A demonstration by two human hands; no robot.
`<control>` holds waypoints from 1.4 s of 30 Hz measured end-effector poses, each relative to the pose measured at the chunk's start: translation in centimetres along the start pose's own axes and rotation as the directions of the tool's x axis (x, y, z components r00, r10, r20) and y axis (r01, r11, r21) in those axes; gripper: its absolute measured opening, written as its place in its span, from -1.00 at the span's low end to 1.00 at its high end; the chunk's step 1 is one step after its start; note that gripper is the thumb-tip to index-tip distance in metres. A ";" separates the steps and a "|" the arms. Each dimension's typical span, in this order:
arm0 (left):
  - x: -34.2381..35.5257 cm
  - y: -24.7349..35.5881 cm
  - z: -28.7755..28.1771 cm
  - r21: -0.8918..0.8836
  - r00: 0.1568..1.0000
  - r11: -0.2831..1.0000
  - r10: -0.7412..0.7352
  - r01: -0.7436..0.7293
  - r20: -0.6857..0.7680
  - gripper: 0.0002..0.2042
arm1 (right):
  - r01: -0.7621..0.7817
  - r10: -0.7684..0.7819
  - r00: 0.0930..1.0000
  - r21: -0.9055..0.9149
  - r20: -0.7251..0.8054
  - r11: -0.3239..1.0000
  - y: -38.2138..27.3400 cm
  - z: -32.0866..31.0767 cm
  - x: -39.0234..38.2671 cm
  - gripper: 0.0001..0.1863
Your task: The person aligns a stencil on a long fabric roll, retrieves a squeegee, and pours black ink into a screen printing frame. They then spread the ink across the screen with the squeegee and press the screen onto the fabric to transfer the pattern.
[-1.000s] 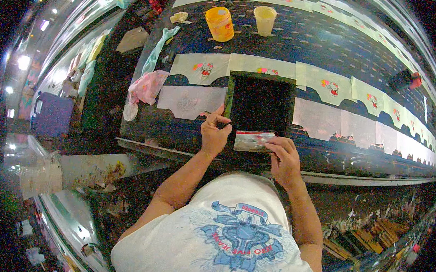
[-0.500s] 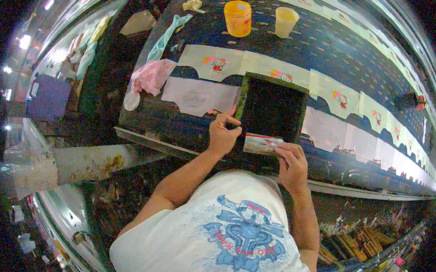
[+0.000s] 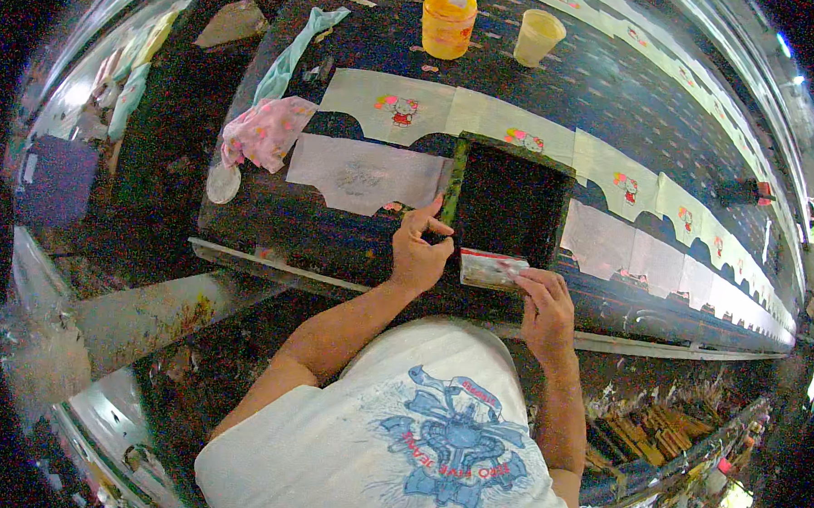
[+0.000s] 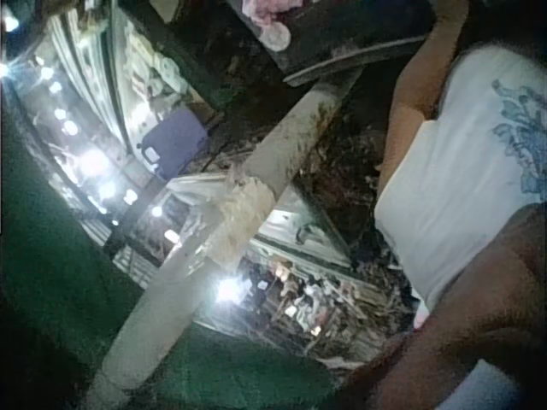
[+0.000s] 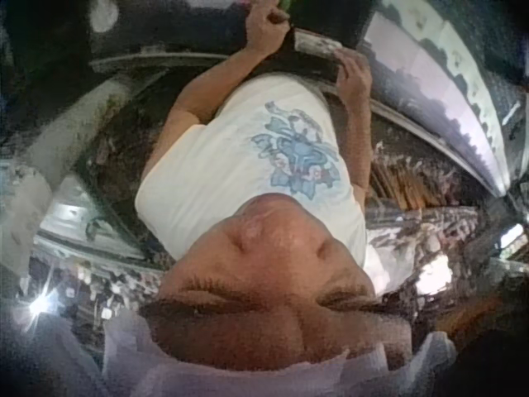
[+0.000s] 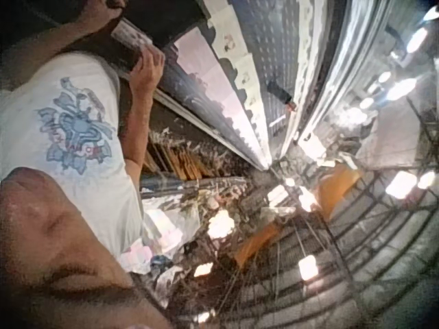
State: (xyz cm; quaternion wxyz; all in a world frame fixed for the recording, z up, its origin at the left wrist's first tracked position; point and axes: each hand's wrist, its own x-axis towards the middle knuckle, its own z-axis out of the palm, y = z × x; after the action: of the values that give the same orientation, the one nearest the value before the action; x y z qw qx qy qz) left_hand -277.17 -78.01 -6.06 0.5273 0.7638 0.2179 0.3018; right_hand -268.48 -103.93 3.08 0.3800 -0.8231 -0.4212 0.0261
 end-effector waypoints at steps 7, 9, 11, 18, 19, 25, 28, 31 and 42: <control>0.1 0.5 -0.5 0.013 0.999 0.999 -0.029 0.029 0.034 -0.24 | -0.016 0.016 1.000 -0.029 -0.009 0.999 -0.7 0.2 0.2 -0.53; 0.1 0.5 -0.4 0.008 0.999 0.999 -0.036 0.036 0.036 -0.25 | -0.016 0.016 1.000 -0.039 -0.014 0.999 -0.8 0.2 0.2 -0.53; 0.0 0.2 -0.4 0.013 0.999 0.999 -0.036 0.036 0.040 -0.25 | -0.022 0.021 1.000 -0.043 -0.010 0.999 -0.9 0.2 0.2 -0.52; -0.1 -0.1 -0.5 0.028 0.998 0.999 -0.038 0.037 0.039 -0.27 | 0.097 -0.076 0.988 -0.165 0.134 0.981 -1.1 0.1 1.6 -0.46; 0.0 0.2 -0.4 0.016 0.997 0.998 -0.065 0.064 0.048 -0.27 | 0.122 -0.092 0.982 -0.180 0.165 0.976 -1.2 0.0 2.0 -0.45; 0.1 -0.6 -0.4 0.135 0.997 0.991 -0.023 0.013 0.072 -0.26 | 0.138 -0.090 0.936 -0.120 0.341 0.983 1.0 -0.8 3.6 -0.49; 0.4 0.1 -0.9 0.186 0.996 0.982 0.017 -0.033 0.086 -0.32 | 0.062 -0.044 0.928 -0.036 0.371 0.997 2.4 -2.2 6.6 -0.52; 0.7 1.2 -1.0 0.208 0.994 0.978 -0.030 0.008 0.101 -0.57 | 0.098 -0.081 0.947 -0.037 0.312 0.995 4.7 -1.6 9.6 -0.54; 0.5 0.2 -0.9 0.191 0.995 0.981 0.018 -0.036 0.095 -0.78 | 0.186 -0.173 0.980 -0.148 0.097 0.971 6.5 1.4 12.7 -0.47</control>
State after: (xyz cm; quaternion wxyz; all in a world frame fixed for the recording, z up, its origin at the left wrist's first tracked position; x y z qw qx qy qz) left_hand -277.41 -77.18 -5.48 0.4566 0.8271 0.2111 0.2507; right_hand -256.44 -96.40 1.41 0.2969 -0.8071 -0.5103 -0.0072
